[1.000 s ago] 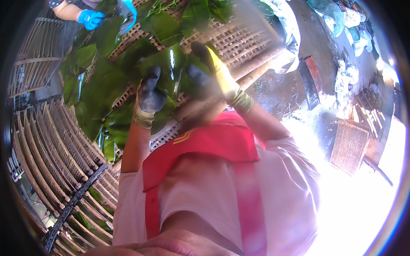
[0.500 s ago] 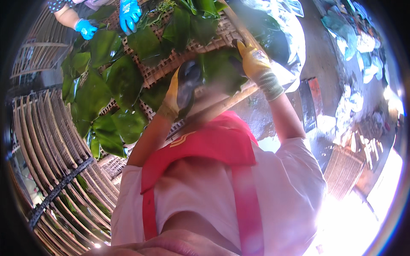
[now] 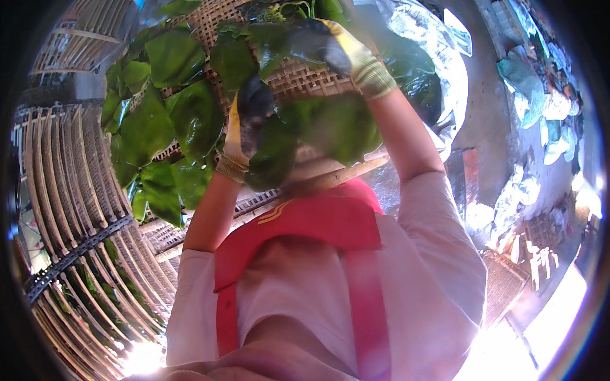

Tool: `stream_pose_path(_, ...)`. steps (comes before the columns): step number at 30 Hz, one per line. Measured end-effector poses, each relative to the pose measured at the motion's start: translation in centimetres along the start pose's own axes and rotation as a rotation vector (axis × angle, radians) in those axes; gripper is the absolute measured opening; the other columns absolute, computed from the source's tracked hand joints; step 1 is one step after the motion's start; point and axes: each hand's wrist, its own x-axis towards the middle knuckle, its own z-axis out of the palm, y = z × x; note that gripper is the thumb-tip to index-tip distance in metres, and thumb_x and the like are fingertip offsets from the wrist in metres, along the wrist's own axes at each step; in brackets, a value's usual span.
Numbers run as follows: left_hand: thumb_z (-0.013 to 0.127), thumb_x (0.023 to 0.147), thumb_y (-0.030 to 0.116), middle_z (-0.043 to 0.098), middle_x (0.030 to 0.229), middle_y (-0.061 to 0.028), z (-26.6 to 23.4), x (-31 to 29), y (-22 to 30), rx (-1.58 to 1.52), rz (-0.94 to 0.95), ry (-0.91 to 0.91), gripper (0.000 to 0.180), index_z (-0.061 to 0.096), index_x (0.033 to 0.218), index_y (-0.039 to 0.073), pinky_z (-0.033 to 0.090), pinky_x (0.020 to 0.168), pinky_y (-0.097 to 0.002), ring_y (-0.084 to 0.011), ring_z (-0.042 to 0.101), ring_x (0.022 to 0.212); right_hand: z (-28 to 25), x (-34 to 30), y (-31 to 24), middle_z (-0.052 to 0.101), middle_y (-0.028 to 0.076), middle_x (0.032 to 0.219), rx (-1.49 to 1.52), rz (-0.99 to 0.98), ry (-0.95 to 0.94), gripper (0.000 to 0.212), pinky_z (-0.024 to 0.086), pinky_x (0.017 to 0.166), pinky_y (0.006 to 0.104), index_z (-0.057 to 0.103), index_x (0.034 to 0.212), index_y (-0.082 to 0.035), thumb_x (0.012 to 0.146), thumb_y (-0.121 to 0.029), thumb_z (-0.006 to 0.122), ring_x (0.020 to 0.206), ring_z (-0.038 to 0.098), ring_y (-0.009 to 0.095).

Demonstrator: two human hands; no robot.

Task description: The person arranges green leaves on a wicker rack by hand, then takes leaves from a large white bag and places them on the rack.

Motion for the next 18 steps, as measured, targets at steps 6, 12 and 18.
stream_pose_path(6,0.06,0.089,0.018,0.052,0.129,-0.0087,1.5,-0.5,0.9,0.398,0.222,-0.012,0.046,0.047,0.132,0.01,0.044,0.094,-0.0353,-0.0223,0.051,0.118,0.5,-4.2,-0.5,0.053,0.022,0.124,-0.871,-0.432,-0.085,0.047,0.046,0.093,0.0374,0.05,0.126,0.0,0.086,-0.025,0.057,0.109,0.056,0.033)
stream_pose_path(12,0.056,0.088,0.022,0.046,0.138,-0.0041,-0.3,-1.0,-0.1,-0.375,-0.084,-0.236,0.053,0.042,0.138,0.014,0.034,0.107,-0.0454,-0.0277,0.04,0.129,3.7,-7.8,0.2,0.053,0.021,0.121,-1.116,-0.552,0.065,0.051,0.046,0.092,0.0387,0.055,0.124,-0.007,0.077,-0.023,0.066,0.107,0.056,0.035)
stream_pose_path(18,0.05,0.091,0.011,0.05,0.133,-0.0068,-3.3,-1.3,0.2,-0.903,-0.433,-0.085,0.043,0.046,0.133,0.007,0.035,0.107,-0.05,-0.03,0.041,0.129,5.2,-9.6,-4.2,0.054,0.015,0.121,0.082,0.235,0.241,0.042,0.042,0.097,0.0371,0.046,0.128,-0.001,0.093,-0.02,0.054,0.113,0.053,0.025)
